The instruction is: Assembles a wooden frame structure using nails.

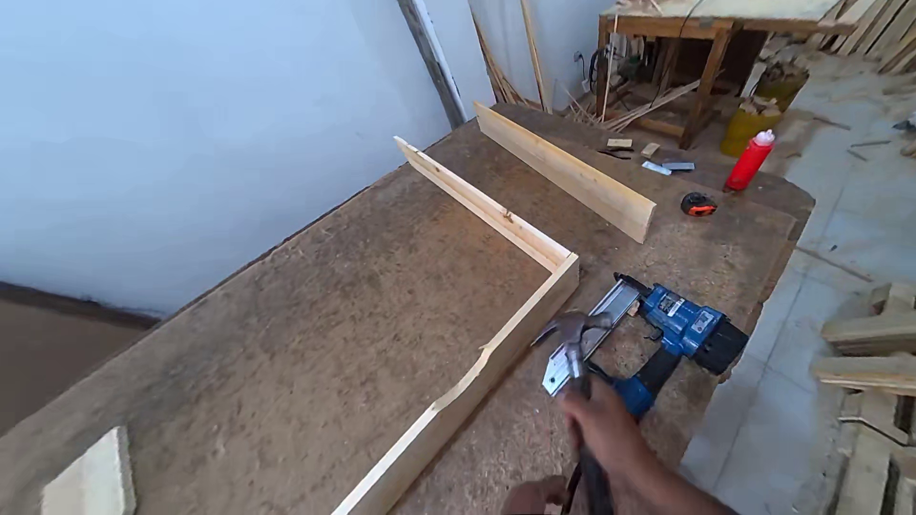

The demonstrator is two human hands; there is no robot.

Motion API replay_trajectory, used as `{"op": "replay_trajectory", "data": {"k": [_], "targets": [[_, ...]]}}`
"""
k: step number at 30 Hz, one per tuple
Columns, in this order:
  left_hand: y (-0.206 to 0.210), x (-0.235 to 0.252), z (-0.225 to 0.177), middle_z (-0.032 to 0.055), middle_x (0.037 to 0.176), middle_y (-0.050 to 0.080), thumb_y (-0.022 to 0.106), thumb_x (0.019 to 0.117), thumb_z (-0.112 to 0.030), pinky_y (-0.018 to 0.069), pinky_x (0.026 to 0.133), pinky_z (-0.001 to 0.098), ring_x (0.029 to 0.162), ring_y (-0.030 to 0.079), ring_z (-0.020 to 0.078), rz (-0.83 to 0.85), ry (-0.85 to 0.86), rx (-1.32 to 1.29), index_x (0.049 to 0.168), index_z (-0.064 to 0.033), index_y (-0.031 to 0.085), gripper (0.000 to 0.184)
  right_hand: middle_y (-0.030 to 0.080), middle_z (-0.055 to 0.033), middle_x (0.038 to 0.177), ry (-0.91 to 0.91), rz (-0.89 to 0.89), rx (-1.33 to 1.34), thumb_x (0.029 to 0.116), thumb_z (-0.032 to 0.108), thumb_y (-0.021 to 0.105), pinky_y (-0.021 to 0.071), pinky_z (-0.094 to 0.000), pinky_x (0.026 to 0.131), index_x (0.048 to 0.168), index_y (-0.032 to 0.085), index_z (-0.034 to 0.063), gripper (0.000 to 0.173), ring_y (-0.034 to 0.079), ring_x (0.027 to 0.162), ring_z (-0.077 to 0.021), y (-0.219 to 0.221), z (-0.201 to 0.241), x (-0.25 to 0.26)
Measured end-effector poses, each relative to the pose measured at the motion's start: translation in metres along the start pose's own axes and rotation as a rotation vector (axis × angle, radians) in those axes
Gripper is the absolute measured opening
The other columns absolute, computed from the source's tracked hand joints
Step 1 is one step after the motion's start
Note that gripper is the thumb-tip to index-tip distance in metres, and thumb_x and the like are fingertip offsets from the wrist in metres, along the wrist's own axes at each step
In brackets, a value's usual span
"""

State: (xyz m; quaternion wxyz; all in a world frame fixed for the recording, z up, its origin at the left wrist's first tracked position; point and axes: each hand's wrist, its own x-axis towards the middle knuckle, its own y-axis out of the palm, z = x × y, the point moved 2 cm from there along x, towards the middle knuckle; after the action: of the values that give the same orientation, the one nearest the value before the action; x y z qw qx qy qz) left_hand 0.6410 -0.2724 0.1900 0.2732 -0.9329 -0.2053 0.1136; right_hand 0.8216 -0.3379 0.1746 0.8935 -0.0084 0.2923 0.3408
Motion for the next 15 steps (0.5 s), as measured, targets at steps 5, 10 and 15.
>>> {"op": "replay_trajectory", "data": {"k": [5, 10, 15], "targets": [[-0.056, 0.158, -0.022, 0.0047, 0.109, 0.075, 0.056, 0.1032, -0.028, 0.0609, 0.087, 0.0409, 0.097, 0.072, 0.0163, -0.077, 0.093, 0.432, 0.118, -0.0093, 0.073, 0.029, 0.063, -0.0083, 0.073, 0.012, -0.244, -0.158, 0.0968, 0.039, 0.066, 0.0570, -0.0413, 0.047, 0.124, 0.056, 0.0066, 0.043, 0.061, 0.049, -0.0222, -0.102, 0.021, 0.062], [-0.068, 0.348, -0.047, 0.0172, 0.122, 0.069, 0.051, 0.1083, -0.034, 0.0542, 0.096, 0.0590, 0.110, 0.069, 0.0333, -0.022, 0.163, 0.719, 0.129, -0.0074, 0.068, 0.038, 0.070, 0.0009, 0.084, -0.438, -0.278, -0.101, 0.0859, 0.052, 0.076, 0.0605, -0.0320, 0.054, 0.115, 0.069, 0.0145, 0.048, 0.066, 0.062, -0.0126, -0.144, 0.017, 0.055], [-0.024, 0.489, -0.032, 0.0180, 0.134, 0.066, 0.041, 0.1095, -0.047, 0.0426, 0.111, 0.0618, 0.133, 0.057, 0.0374, 0.142, 0.261, 0.839, 0.128, -0.0100, 0.070, 0.050, 0.066, -0.0059, 0.084, -0.411, -0.669, -0.311, 0.0999, 0.042, 0.061, 0.0584, -0.0361, 0.053, 0.128, 0.058, -0.0038, 0.054, 0.064, 0.061, -0.0128, -0.139, -0.004, 0.028]]}}
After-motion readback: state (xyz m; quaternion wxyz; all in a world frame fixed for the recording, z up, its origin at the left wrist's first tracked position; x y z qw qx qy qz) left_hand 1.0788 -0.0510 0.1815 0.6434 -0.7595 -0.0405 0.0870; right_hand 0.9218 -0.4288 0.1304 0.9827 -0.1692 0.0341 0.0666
